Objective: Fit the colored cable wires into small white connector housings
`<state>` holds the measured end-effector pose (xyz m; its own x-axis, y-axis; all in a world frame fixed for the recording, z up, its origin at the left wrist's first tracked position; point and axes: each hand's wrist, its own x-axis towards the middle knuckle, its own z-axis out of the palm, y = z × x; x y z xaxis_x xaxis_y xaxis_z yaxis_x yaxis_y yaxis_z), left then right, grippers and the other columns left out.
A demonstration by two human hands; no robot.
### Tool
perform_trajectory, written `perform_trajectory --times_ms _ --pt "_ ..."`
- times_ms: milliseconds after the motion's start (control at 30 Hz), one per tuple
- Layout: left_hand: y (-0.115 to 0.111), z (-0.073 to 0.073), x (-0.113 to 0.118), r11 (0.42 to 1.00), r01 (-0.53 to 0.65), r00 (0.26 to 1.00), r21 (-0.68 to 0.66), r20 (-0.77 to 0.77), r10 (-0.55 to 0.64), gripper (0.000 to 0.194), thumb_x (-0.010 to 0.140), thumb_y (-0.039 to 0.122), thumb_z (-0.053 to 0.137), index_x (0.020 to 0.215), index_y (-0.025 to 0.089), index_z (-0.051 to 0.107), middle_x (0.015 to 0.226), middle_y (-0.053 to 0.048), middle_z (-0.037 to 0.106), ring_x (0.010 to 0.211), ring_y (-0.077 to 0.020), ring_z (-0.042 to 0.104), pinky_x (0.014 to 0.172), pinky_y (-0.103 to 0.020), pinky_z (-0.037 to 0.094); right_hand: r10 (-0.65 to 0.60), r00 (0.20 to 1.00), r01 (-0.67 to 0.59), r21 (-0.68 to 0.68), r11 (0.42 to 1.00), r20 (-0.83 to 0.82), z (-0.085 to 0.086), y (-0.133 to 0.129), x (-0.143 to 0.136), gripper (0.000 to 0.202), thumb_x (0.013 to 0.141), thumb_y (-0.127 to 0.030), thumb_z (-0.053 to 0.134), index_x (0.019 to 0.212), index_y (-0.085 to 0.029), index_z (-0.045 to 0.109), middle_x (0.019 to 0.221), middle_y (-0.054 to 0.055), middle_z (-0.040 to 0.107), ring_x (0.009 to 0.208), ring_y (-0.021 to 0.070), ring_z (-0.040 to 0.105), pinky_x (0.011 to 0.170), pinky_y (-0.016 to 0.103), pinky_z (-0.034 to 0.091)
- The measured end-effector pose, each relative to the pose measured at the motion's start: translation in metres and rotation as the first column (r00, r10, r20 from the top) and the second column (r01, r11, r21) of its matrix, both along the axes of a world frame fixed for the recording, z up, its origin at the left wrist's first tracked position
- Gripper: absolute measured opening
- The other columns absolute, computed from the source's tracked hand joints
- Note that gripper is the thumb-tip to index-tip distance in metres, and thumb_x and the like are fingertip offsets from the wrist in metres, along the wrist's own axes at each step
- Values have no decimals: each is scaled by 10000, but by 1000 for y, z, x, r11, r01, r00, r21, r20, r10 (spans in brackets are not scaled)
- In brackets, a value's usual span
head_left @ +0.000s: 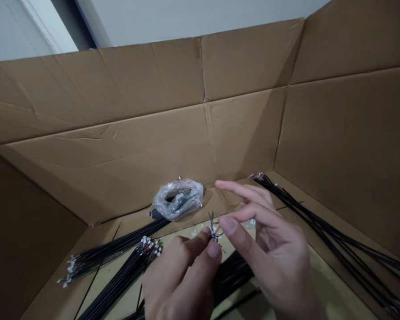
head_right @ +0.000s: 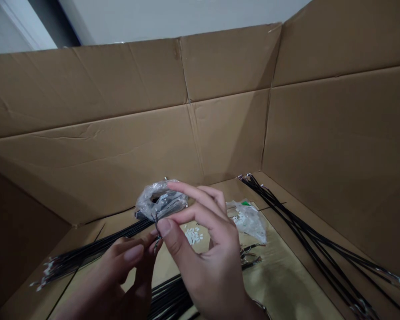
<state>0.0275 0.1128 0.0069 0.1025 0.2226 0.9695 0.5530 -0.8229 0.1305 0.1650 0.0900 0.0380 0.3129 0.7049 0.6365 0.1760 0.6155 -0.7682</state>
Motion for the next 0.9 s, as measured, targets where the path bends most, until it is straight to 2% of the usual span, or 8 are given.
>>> perform_trajectory --times_ms 100,233,400,633,767,833,900 --pt "0 1 1 1000 -11 1000 5 -1 11 238 846 49 642 895 270 718 806 -8 792 556 -119 669 435 -209 461 -17 1000 17 -9 1000 14 0 0 2 152 904 -244 742 760 -289 722 1274 -64 743 1251 228 585 1050 435 401" --pt "0 2 0 1000 -21 1000 14 -11 21 233 849 47 633 905 254 724 759 10 785 549 -100 678 449 -178 473 47 999 -47 -34 998 5 0 0 7 158 910 -256 739 757 -290 720 1271 -68 750 1262 223 577 1048 426 401" --pt "-1 4 -1 999 -38 999 6 -27 38 249 864 42 622 879 271 720 735 4 780 540 -117 678 425 -200 490 93 996 -94 -58 994 -17 0 2 9 151 916 -277 742 766 -296 737 1277 -62 749 1281 228 576 1064 438 396" --pt "1 11 -3 1000 -6 1000 5 6 6 242 835 -30 611 866 201 677 732 34 763 620 -46 715 553 -90 529 49 999 -50 -47 998 -8 0 5 5 150 916 -285 746 767 -293 741 1272 -50 752 1279 219 583 1082 427 390" --pt "-1 18 -6 998 0 999 -67 50 3 217 813 -15 662 834 200 663 742 79 773 609 -20 704 610 -68 542 57 998 -59 -73 996 -26 -1 6 3 102 934 -295 721 841 -299 764 1283 -36 734 1264 212 586 1063 404 400" --pt "-1 21 -8 994 -10 993 -109 115 23 217 809 -10 676 831 205 666 693 100 747 519 -6 644 537 -62 510 33 994 -36 -30 999 -105 -1 8 2 93 955 -269 682 900 -290 755 1253 -17 720 1205 201 599 1011 379 422" --pt "-1 23 -9 988 -11 983 -153 182 39 217 797 -3 695 840 209 675 674 102 733 464 -9 592 447 -79 465 0 966 21 79 997 -257 -2 10 2 184 952 -213 662 770 -238 681 1013 -6 702 975 168 615 847 327 457"
